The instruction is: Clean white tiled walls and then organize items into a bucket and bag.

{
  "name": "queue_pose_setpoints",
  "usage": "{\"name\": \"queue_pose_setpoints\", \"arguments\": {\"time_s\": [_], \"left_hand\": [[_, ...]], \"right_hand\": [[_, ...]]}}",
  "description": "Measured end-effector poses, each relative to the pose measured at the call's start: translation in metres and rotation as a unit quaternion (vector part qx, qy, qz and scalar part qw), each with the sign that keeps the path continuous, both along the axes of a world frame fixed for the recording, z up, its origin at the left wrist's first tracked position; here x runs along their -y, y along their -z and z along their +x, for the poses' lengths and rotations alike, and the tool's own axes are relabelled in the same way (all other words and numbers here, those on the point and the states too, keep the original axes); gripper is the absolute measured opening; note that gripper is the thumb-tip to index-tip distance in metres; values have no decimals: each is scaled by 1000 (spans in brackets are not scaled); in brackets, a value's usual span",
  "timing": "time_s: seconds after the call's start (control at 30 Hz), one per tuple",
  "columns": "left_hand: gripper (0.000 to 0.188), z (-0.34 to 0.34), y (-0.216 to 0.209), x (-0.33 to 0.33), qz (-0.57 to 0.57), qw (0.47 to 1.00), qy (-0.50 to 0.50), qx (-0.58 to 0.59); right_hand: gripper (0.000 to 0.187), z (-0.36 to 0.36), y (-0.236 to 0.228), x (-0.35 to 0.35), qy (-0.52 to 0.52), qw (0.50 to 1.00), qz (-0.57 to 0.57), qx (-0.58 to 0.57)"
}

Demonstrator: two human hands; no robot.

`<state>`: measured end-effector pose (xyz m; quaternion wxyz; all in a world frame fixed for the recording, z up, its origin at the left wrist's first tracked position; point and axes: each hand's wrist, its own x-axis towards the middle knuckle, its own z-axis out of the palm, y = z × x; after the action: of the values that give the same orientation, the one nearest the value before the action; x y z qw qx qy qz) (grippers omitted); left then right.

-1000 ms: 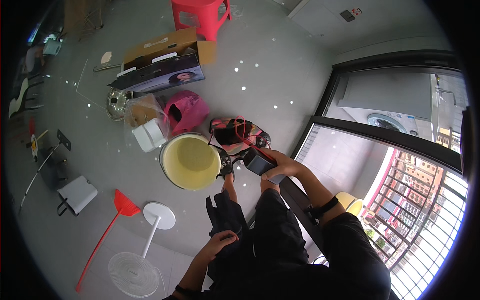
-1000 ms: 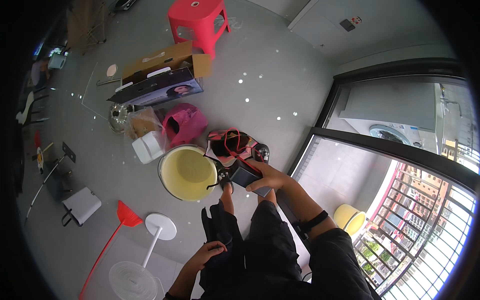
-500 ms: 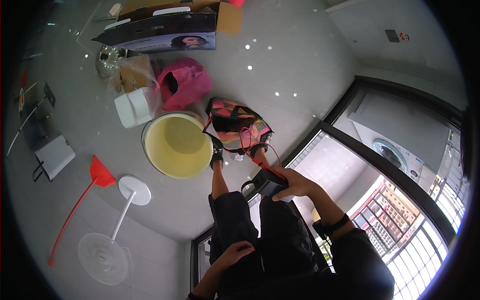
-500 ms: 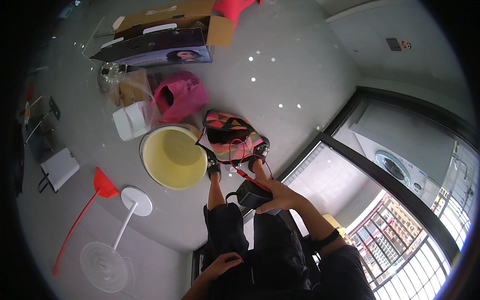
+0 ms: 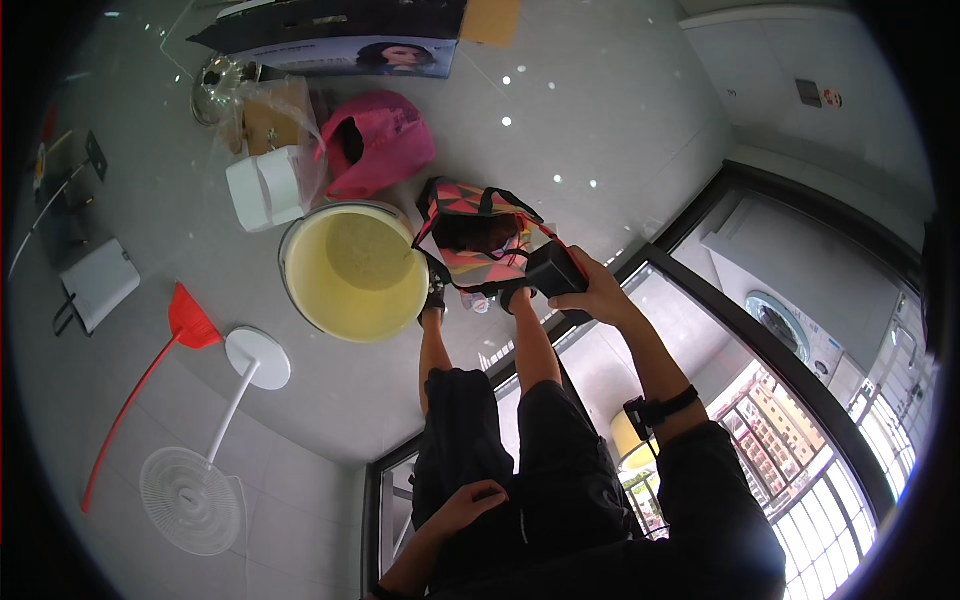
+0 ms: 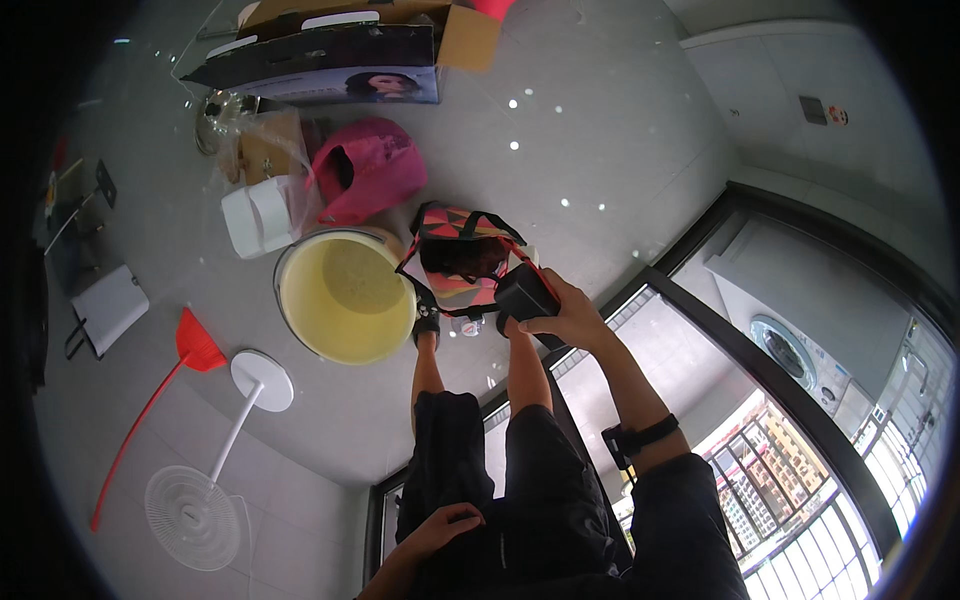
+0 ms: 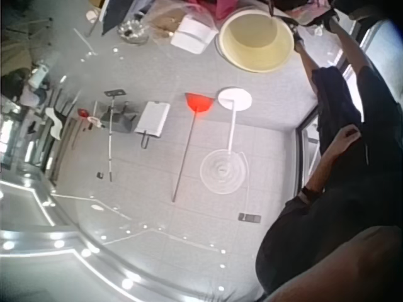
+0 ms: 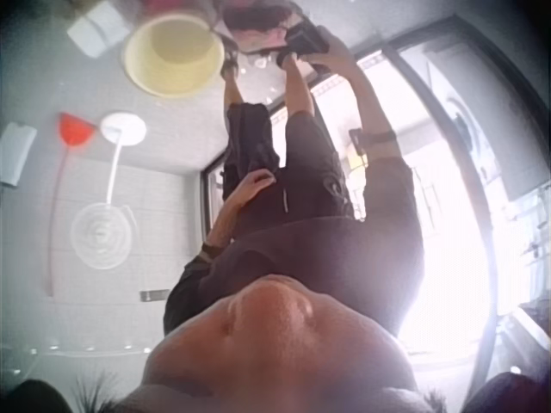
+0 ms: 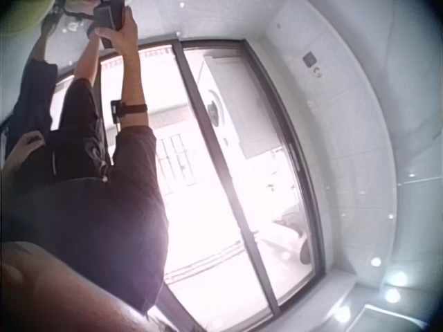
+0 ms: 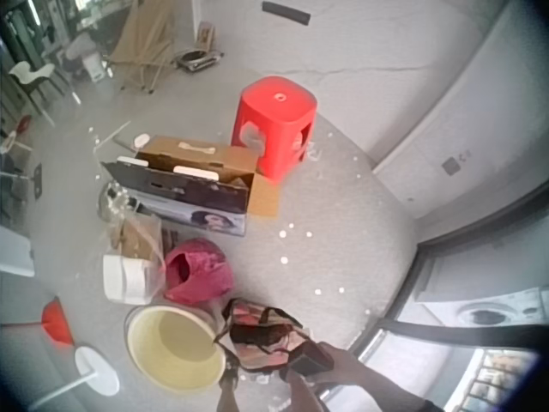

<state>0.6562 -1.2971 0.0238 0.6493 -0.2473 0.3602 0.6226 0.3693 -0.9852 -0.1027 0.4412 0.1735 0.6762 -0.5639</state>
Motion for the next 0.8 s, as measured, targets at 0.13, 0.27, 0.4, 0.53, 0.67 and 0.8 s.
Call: {"name": "queue_pose_setpoints", "arguments": {"time_s": [0.13,0.27,0.4,0.53,0.67,0.8], "left_hand": [[21,1,0,4,-8,1000,5,17],[20,1,5,2,-5,1000,14,26],[20,5,11,9,-15,1000,-7,23],[19,1,18,13,-29,999,-8,44],[19,-7,34,9,-25,993,-65,100],[24,11,47,7,-22,986,-58,154]], "right_hand": [[77,1,17,26,-172,973,148,-46],[87,4,70,52,-270,949,160,2],[92,-3,132,96,-301,940,158,11],[90,-21,185,130,-318,939,128,-37],[85,-40,247,139,-325,917,156,-172],[82,-32,296,148,-369,890,223,-150]]}}
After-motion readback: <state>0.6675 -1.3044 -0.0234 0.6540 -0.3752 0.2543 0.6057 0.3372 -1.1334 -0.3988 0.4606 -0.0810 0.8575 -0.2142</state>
